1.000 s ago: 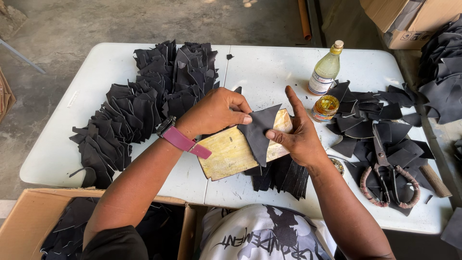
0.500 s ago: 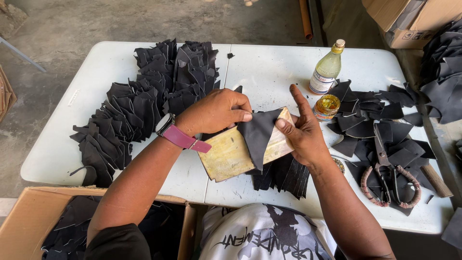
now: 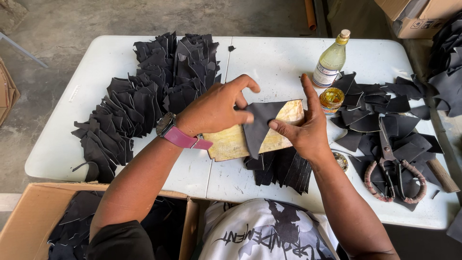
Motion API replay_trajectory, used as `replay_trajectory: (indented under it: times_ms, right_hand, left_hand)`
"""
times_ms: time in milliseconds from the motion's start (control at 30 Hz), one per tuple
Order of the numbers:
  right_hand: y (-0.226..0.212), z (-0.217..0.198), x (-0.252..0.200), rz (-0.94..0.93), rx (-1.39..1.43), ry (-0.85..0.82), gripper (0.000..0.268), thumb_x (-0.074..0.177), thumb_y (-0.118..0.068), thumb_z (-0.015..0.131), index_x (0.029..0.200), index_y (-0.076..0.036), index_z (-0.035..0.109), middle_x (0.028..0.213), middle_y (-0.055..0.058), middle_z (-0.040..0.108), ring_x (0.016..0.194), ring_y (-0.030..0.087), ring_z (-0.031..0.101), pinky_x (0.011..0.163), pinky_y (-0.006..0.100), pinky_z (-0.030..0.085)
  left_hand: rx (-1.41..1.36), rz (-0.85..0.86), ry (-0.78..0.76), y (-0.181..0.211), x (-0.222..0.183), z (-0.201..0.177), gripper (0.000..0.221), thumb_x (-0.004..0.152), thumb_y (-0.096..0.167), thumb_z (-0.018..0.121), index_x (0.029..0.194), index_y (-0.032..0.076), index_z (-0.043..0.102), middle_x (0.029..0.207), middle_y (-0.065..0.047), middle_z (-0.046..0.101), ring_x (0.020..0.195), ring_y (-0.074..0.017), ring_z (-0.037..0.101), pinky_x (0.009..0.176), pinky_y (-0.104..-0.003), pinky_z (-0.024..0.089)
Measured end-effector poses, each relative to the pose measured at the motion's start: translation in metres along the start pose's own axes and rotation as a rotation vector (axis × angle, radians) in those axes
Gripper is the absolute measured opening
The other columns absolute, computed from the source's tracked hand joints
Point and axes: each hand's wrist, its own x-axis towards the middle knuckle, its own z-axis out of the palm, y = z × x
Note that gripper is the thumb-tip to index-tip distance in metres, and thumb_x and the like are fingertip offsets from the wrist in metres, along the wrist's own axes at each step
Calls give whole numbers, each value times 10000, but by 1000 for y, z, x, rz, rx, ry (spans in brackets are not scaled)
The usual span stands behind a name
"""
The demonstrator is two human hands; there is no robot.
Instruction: The person repeatedly picks up small, black, triangular rubber pieces from a pile on a white table. They apply a yellow adhesive from a small jar onto the edges of the pieces using their fingers and then press the pieces together. The person handles the pieces one at a time, occasionally using a wooden block to assist in the process.
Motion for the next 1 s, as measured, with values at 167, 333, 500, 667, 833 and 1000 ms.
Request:
replay_trajectory:
  times_ms: [167, 333, 500, 667, 833, 1000]
  right_hand:
    - [4, -2, 1, 47, 84, 11, 1173, 743, -47, 878, 1657, -28, 142, 1651, 214, 392, 1437, 274, 511, 1106, 379, 476]
    - [12, -5, 3, 60, 213, 0, 1187, 711, -66, 886, 1640, -14, 148, 1697, 205, 267, 1492, 281, 432, 1101, 392, 466]
    - [17, -6, 4, 40, 187, 5, 1186, 710, -56, 895, 1645, -8, 166, 1721, 202, 224, 1534, 279, 370, 1122, 389, 449]
    - [18, -7, 3, 22, 189, 14, 1171, 736, -36, 891, 1651, -9, 161, 1722, 200, 249, 1517, 270, 410, 1143, 374, 444]
    - [14, -6, 4, 59, 198, 36, 1164, 721, -50, 882, 1644, -26, 172, 1694, 190, 299, 1439, 256, 491, 1089, 370, 485]
    - [12, 0, -1, 81, 112, 23, 1163, 715, -56, 884, 1640, -31, 180, 1684, 188, 318, 1442, 263, 483, 1084, 359, 482]
  left_hand:
    - [-22, 41, -38, -6, 0, 5, 742, 757, 142, 836, 1394, 167, 456, 911, -149, 775, 872, -241, 772, 785, -370, 571]
    - [-168, 66, -84, -22, 5, 5, 622, 837, 145, 781, 1370, 155, 461, 903, -121, 801, 922, -205, 792, 836, -353, 563]
    - [-169, 34, -97, -21, 5, 4, 617, 836, 143, 781, 1360, 151, 455, 865, -128, 786, 874, -215, 784, 790, -355, 565]
    - [-29, 66, 15, -6, -3, 7, 666, 736, 139, 853, 1318, 136, 528, 927, -145, 769, 878, -266, 769, 772, -375, 567]
    - [-21, 98, 130, -3, -9, 19, 481, 729, 144, 869, 1164, 80, 676, 1060, -178, 763, 1023, -311, 752, 835, -390, 584]
    - [-59, 102, 166, -15, -15, 30, 454, 741, 155, 854, 1139, 33, 672, 1065, -186, 765, 1055, -312, 738, 836, -395, 579]
